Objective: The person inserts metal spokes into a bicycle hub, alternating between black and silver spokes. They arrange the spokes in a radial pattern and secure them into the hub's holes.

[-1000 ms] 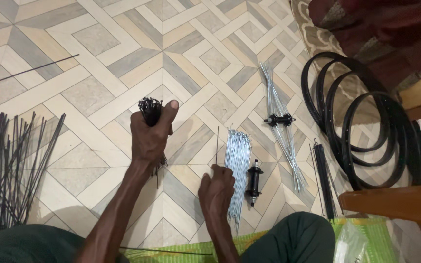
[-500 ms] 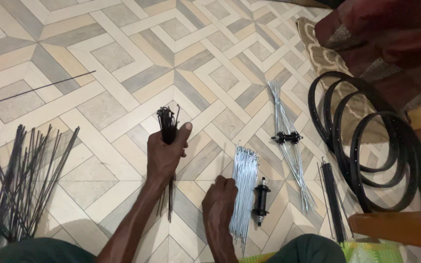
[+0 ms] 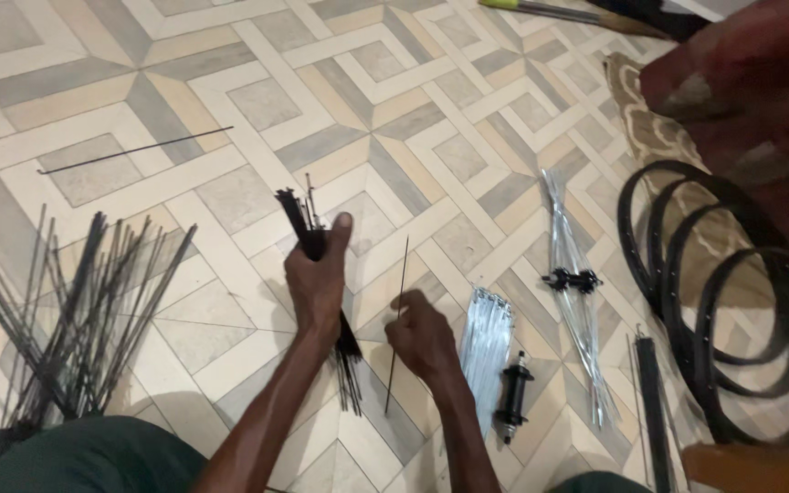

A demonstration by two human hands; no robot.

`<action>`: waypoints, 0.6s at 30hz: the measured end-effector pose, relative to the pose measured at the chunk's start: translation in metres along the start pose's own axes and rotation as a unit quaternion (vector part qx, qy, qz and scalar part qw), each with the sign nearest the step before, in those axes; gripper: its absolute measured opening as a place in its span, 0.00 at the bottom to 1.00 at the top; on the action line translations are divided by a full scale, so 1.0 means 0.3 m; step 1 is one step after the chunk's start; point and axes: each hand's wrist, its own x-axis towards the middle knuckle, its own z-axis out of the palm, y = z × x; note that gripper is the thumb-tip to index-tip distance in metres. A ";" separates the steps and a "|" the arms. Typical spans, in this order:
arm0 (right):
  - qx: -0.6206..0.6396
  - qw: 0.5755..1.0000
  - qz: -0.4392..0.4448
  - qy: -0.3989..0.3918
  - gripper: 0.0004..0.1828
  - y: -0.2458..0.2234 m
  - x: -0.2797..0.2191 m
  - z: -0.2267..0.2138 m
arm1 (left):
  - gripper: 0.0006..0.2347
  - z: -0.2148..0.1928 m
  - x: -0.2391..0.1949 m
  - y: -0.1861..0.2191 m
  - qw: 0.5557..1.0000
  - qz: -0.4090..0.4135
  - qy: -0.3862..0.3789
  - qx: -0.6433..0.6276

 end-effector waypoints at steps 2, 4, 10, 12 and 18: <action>0.021 0.995 -0.088 0.036 0.17 -0.062 -0.014 0.011 | 0.20 0.003 0.005 -0.005 0.998 0.047 -0.013 -0.032; 0.059 0.983 -0.175 0.012 0.16 -0.117 0.003 0.034 | 0.21 0.000 0.011 0.002 0.999 -0.002 -0.039 -0.017; 0.306 0.920 -0.186 -0.161 0.15 -0.173 0.255 0.116 | 0.24 -0.099 0.069 0.089 0.984 0.012 0.135 -0.113; 0.349 0.920 -0.159 -0.079 0.15 -0.205 0.387 0.195 | 0.25 -0.146 0.086 0.139 0.969 0.030 0.194 -0.152; 0.043 0.902 -0.427 0.039 0.29 -0.425 0.781 0.501 | 0.24 -0.203 0.078 0.273 0.965 0.067 0.223 -0.124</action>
